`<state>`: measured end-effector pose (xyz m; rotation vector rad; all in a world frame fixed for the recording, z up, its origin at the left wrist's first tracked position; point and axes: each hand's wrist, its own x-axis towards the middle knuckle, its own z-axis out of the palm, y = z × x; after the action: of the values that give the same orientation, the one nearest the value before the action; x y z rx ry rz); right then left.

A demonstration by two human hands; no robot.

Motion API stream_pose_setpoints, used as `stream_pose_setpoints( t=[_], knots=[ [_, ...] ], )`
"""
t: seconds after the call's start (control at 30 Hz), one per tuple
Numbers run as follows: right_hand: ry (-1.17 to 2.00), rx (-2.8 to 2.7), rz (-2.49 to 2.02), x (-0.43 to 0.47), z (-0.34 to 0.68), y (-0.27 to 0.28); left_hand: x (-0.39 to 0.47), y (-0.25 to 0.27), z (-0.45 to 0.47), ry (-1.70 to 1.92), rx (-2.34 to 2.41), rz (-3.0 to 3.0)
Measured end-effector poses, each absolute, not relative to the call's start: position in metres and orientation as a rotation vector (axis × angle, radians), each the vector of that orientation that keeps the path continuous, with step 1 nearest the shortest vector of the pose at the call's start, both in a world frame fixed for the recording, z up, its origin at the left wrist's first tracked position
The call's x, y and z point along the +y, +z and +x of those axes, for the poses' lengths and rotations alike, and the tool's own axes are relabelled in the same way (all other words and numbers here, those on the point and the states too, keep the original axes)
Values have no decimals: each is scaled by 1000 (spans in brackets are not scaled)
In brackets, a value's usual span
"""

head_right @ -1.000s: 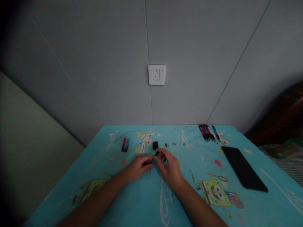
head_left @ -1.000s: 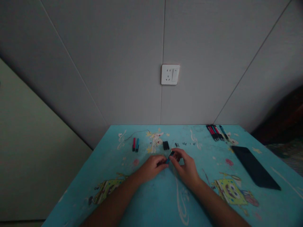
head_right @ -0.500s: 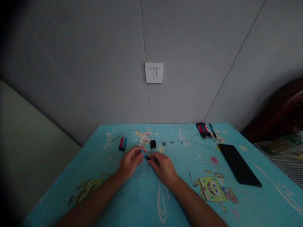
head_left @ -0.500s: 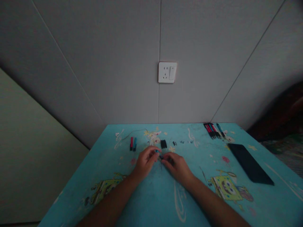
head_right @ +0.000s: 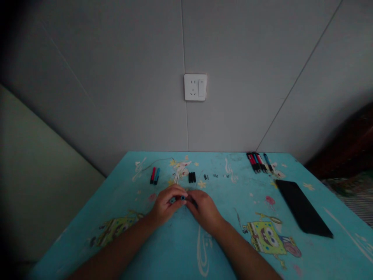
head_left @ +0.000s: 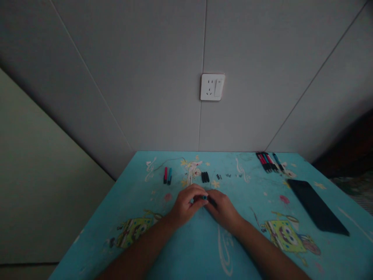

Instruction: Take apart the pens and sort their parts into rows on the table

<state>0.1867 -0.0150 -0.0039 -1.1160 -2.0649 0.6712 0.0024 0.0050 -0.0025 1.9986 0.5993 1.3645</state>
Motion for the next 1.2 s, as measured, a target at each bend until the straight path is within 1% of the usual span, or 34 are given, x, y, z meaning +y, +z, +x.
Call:
stream_pose_setpoints(
  t=[0.4, 0.87, 1.0, 1.2],
  knots=[
    [697, -2071, -1097, -15, 188, -4, 3, 0, 1, 1411, 554, 2029],
    [651, -2078, -1042, -16, 189, -1, -2, 3, 1, 1419, 527, 2062],
    [637, -2074, -1054, -17, 188, 3, -2, 4, 0, 1422, 645, 2056],
    [587, -2073, -1153, -19, 187, 5, 13, 7, -9, 1484, 957, 1868]
  ],
)
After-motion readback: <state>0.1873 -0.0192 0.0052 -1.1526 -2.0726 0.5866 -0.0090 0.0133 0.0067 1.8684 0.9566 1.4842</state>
